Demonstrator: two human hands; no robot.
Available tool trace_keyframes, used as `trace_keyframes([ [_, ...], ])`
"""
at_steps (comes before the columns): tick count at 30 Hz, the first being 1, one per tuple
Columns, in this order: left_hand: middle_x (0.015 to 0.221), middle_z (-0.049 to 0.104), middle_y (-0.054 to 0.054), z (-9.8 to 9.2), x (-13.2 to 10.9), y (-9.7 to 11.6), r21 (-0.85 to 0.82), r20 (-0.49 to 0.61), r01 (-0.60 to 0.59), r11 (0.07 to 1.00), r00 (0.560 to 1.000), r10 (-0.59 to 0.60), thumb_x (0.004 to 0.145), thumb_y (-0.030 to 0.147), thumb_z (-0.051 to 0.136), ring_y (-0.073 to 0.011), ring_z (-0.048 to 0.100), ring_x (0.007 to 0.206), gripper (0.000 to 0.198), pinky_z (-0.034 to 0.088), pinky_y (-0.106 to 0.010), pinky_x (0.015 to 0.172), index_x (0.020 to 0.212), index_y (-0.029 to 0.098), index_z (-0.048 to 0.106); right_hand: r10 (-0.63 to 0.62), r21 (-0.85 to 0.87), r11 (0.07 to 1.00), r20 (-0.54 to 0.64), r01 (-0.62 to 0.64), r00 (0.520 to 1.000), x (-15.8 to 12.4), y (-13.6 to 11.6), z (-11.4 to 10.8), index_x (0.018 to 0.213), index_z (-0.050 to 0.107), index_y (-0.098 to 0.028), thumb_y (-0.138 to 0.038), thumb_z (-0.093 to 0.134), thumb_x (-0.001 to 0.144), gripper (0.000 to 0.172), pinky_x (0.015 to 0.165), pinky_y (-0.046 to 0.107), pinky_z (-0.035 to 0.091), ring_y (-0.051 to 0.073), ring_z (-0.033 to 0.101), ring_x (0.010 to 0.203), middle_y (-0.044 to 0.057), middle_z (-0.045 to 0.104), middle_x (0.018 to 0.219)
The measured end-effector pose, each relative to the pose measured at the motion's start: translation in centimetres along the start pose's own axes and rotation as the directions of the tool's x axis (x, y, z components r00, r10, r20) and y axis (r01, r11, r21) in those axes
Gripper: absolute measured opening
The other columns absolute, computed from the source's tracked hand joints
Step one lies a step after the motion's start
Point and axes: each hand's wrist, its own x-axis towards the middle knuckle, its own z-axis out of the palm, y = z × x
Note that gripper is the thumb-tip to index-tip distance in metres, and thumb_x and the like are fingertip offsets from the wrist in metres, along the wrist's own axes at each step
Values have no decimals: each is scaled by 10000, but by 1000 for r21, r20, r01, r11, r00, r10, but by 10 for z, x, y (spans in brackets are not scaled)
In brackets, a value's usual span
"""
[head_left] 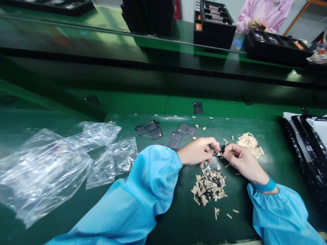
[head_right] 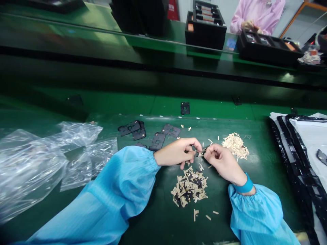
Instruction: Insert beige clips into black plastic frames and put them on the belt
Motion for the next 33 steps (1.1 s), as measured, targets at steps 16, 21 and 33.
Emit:
trace_keyframes([
  [16, 600, 602, 56, 14, 5, -8, 2, -219, -154, 988, 964, 150, 897, 270, 608, -47, 503, 350, 159, 359, -142, 331, 784, 164, 574, -73, 82, 993, -154, 86, 985, 1, 4, 21, 814, 586, -205, -496, 669, 888, 311, 460, 234, 329, 99, 400, 488, -70, 454, 567],
  [21, 596, 597, 58, 20, 8, -12, -63, -280, -187, 980, 946, 163, 907, 332, 604, -65, 504, 370, 164, 385, -158, 328, 899, 168, 616, -82, 161, 980, -213, 118, 974, 2, 4, 24, 818, 619, -199, -496, 692, 869, 310, 437, 229, 304, 90, 359, 455, -74, 456, 539],
  [33, 601, 666, 26, 17, 2, -11, 231, -278, -266, 936, 904, 326, 868, 215, 600, -64, 532, 438, 158, 431, -179, 466, 831, 158, 743, -153, 21, 986, -309, 167, 939, 1, 9, 25, 837, 654, -207, -534, 652, 898, 334, 516, 267, 402, 160, 523, 607, 28, 631, 707],
])
